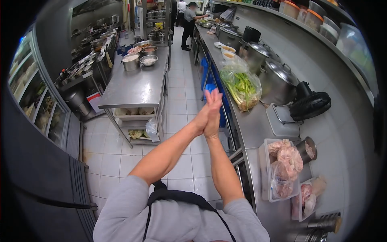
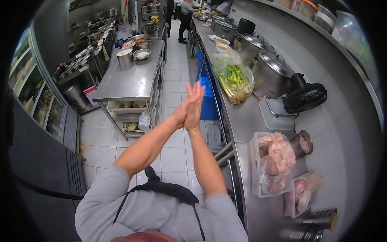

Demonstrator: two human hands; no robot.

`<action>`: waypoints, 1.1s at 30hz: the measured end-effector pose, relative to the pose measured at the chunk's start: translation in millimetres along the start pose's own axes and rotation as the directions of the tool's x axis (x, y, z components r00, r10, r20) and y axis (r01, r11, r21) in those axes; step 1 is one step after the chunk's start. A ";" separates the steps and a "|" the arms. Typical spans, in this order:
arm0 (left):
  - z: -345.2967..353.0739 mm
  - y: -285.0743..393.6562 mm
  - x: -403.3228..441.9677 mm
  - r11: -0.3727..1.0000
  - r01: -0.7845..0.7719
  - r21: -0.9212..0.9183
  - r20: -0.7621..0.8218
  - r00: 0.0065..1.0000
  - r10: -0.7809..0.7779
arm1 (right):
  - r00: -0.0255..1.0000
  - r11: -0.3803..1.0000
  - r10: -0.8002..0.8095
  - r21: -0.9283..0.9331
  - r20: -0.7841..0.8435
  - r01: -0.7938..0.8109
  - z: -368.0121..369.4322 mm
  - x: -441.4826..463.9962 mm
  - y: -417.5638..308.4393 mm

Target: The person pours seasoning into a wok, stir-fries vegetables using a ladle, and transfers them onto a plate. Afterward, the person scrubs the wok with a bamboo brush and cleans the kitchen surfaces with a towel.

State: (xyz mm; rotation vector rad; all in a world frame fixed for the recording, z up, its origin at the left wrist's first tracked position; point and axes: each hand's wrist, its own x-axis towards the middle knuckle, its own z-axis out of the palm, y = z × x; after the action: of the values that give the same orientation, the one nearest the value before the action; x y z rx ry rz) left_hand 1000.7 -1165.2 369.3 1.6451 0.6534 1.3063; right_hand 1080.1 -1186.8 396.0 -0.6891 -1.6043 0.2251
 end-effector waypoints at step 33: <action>19.5 -68.5 -33.3 0.899 0.368 -0.239 -0.017 0.924 -0.383 | 0.668 0.611 0.732 0.308 0.130 -0.729 2.6 -96.7 82.3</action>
State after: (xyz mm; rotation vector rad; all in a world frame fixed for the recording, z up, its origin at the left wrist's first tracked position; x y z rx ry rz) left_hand 1017.9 -1168.6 292.7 1.2180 0.7817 1.1067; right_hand 1102.8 -1173.6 271.7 -1.0480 -1.1382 1.0855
